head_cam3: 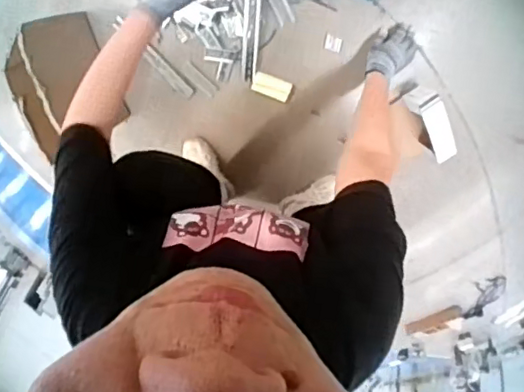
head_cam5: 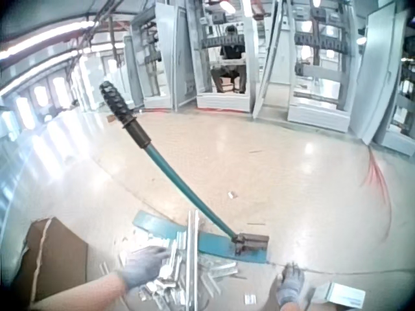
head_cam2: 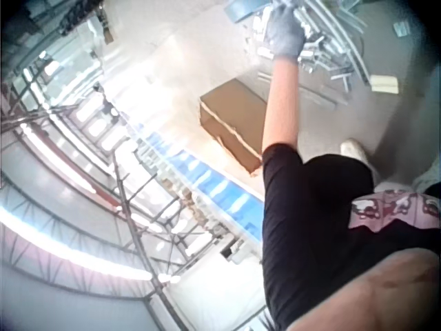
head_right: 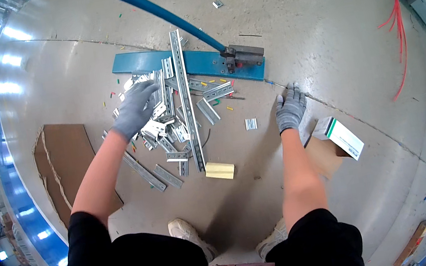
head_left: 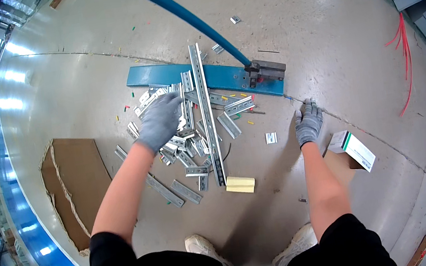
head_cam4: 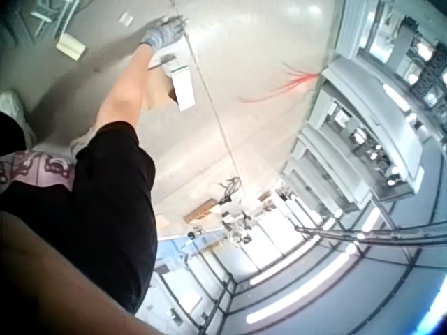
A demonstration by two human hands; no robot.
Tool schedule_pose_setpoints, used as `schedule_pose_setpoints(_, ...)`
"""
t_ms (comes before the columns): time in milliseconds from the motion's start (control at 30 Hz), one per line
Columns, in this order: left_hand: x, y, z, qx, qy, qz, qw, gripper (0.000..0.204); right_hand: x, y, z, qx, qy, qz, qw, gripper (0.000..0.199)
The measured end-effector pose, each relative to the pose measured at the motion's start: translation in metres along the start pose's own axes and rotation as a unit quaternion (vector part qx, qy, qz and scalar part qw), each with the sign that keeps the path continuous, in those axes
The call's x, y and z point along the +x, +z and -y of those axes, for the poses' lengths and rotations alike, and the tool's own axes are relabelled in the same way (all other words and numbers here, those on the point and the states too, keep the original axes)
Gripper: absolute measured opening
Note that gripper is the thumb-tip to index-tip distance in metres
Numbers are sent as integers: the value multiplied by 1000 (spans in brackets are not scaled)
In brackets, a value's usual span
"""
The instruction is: The person walks through a warehouse and picks up a small box from a larger cardboard box. They then empty the contents of a large cardboard box onto the floor and begin sorting small metal parts by hand, separating them into piles.
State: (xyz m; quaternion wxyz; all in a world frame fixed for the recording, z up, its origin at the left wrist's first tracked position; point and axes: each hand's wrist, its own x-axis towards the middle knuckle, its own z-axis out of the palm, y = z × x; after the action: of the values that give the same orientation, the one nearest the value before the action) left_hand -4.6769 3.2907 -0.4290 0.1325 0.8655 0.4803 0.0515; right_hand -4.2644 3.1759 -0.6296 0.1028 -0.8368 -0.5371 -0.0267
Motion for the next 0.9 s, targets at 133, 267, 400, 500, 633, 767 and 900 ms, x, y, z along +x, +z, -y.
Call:
schedule_pose_setpoints(133, 125, 48, -28, -36, -53, 47, 997, 35, -4, -4, 1, -12, -22, 7, 1000, 55)
schedule_pose_setpoints(267, 223, 124, -8, -88, -157, 21, 983, 30, -3, -10, -3, -11, -15, 15, 1000, 57)
schedule_pose_setpoints(400, 240, 150, 123, 48, -292, -62, 953, 49, 13, -7, 47, 48, -42, 30, 998, 56)
schedule_pose_setpoints(500, 276, 162, 28, 152, -226, 125, 954, 62, 31, -8, -9, -14, 13, 35, 999, 58)
schedule_pose_setpoints(633, 285, 143, 33, 47, -205, 70, 975, 60, 35, -6, 1, -14, -1, 56, 998, 58)
schedule_pose_setpoints(767, 301, 162, 47, -75, -172, -58, 980, 56, 38, -5, 10, -12, 7, 72, 997, 59)
schedule_pose_setpoints(900, 297, 153, -5, 35, -85, -32, 995, 50, 37, -8, 1, -28, 11, 70, 997, 59)
